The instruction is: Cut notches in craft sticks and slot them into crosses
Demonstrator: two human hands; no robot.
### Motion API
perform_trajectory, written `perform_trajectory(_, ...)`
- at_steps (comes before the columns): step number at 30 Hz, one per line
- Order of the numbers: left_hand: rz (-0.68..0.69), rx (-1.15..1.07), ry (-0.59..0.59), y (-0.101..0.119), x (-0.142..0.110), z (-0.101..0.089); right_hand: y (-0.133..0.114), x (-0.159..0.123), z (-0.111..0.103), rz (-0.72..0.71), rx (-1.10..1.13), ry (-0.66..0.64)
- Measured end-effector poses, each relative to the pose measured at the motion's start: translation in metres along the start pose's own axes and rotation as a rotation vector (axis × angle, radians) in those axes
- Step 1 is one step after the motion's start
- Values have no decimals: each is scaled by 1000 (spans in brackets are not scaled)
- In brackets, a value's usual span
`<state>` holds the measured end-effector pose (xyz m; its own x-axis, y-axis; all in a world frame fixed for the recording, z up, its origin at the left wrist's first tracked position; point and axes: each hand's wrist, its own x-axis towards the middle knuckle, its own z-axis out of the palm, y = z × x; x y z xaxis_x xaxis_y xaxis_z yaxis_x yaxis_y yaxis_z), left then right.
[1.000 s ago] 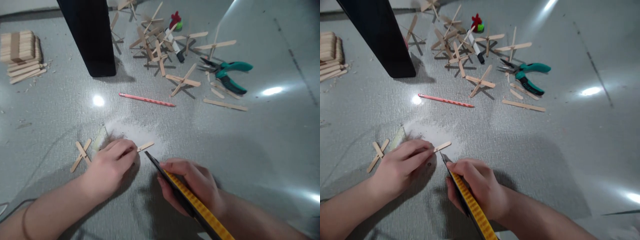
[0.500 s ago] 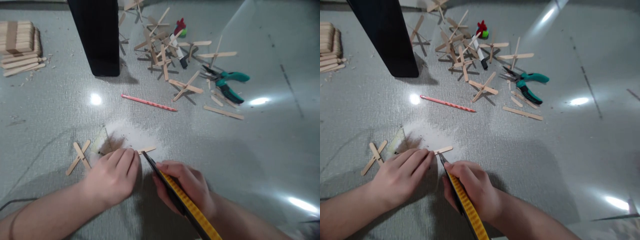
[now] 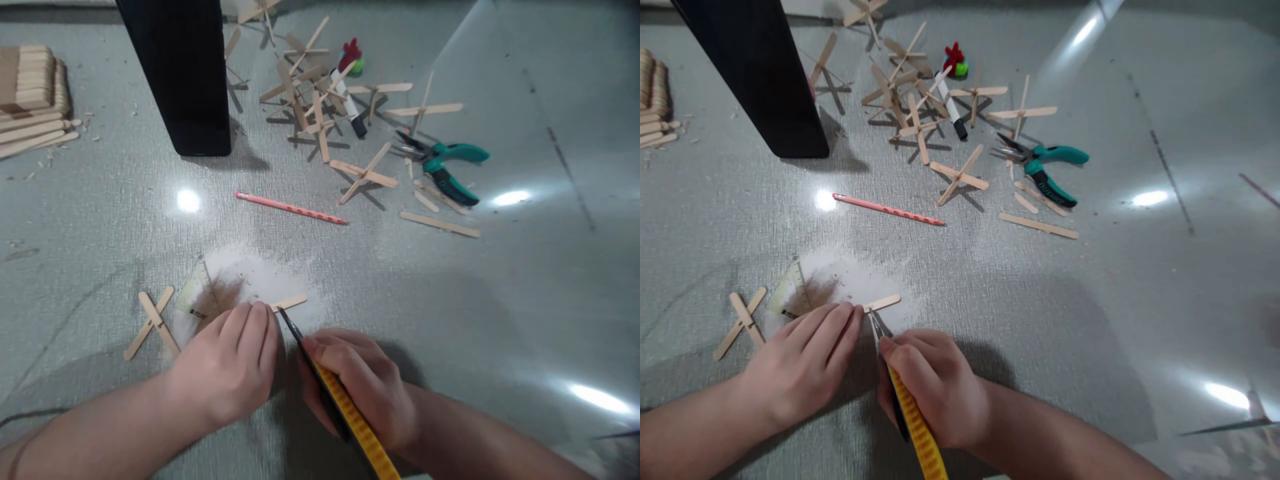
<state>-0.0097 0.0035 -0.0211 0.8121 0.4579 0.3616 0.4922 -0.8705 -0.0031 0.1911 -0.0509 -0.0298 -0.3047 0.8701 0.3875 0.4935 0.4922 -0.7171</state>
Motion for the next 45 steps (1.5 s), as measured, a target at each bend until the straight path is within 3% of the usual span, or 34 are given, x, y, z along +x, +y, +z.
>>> perform_trajectory(7,0,12,6,0,0,-1,-1,-8,1,-4,14,6)
perform_trajectory(12,-2,-2,28,1,-2,-2,-4,-10,2,96,-54,91)
perform_trajectory(35,-86,-23,40,7,3,1,1,-7,4,36,25,6)
perform_trajectory(45,-68,-71,27,6,0,3,-4,-8,3,62,-87,111)
